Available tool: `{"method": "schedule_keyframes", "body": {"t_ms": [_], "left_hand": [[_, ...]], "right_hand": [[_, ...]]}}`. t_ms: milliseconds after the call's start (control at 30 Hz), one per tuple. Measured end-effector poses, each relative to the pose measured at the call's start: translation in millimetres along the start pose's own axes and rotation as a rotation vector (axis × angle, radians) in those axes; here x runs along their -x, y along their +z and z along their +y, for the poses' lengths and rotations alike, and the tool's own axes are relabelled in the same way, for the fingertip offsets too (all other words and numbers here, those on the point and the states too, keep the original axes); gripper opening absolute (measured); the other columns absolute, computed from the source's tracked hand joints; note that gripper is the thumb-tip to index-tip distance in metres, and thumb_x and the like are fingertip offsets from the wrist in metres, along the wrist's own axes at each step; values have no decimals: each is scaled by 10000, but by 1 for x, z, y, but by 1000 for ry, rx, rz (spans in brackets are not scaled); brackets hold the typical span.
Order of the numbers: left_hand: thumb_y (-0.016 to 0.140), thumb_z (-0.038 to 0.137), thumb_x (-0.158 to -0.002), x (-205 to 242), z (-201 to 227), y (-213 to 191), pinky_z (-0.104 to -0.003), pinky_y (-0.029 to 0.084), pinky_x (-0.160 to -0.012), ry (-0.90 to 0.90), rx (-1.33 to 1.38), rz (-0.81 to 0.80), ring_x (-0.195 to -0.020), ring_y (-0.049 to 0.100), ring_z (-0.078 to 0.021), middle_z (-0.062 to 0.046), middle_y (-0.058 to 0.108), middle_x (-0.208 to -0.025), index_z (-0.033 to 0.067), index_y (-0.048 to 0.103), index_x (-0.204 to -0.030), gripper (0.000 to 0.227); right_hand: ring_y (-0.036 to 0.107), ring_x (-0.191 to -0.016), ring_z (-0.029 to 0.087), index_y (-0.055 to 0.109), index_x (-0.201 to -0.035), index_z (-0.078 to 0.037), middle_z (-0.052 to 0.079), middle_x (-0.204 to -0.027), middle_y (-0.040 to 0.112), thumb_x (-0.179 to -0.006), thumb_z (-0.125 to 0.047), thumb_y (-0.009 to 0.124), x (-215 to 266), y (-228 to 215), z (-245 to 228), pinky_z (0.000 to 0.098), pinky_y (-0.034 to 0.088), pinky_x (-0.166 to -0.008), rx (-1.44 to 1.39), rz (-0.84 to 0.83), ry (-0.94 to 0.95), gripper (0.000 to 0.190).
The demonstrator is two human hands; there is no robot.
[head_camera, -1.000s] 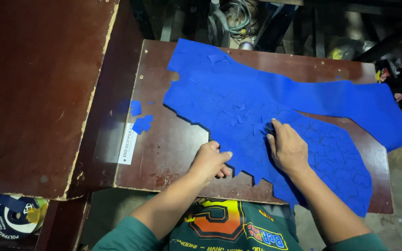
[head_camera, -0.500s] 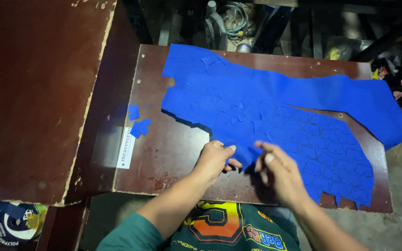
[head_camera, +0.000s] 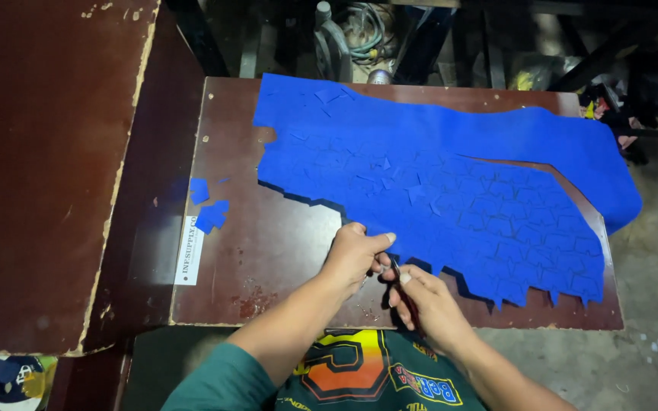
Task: The person uses a small knife to cut a blue sheet of material on a wooden table. They make precise cuts along pre-drawn lines, creating a pattern of small squares and shapes. The person occasionally adjusts the material to continue cutting different sections.
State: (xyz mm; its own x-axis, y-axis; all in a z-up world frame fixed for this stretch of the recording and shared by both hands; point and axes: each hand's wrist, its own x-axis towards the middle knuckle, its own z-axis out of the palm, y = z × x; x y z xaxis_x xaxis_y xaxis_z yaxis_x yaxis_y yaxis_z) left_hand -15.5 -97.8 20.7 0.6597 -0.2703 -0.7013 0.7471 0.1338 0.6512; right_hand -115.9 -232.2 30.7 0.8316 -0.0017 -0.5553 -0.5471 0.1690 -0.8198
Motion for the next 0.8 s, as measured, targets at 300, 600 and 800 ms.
{"method": "schedule_keyframes", "body": {"t_ms": [300,600,800], "left_hand": [[759,198,-857,2,-1,14,-254,344,-467,30,-52,9,-637,671,-146,-77,543,-601,43,451,-1022,382],[741,224,-910,-12,-22,33,-295,405,-515,104,18,70,-545,489,-136,-87,529,-599,118,380,-805,391],[763,221,-869,-21,-31,43,-231,513,-461,229,-3,100,-498,663,-160,-131,584,-553,-5,580,-822,294]], "right_hand": [[415,-447,153,553,-915,-29,100,-678,576,-1051,-213,477,-20,-4,12,292,330,-367,-102,176,-140,241],[397,-453,141,567,-962,-26,84,-684,533,-1084,-249,445,-11,4,9,273,320,-380,-194,254,-184,282],[388,-278,192,636,-988,53,131,-500,472,-1059,-109,428,-26,-2,32,295,311,-268,-150,362,-317,273]]}}
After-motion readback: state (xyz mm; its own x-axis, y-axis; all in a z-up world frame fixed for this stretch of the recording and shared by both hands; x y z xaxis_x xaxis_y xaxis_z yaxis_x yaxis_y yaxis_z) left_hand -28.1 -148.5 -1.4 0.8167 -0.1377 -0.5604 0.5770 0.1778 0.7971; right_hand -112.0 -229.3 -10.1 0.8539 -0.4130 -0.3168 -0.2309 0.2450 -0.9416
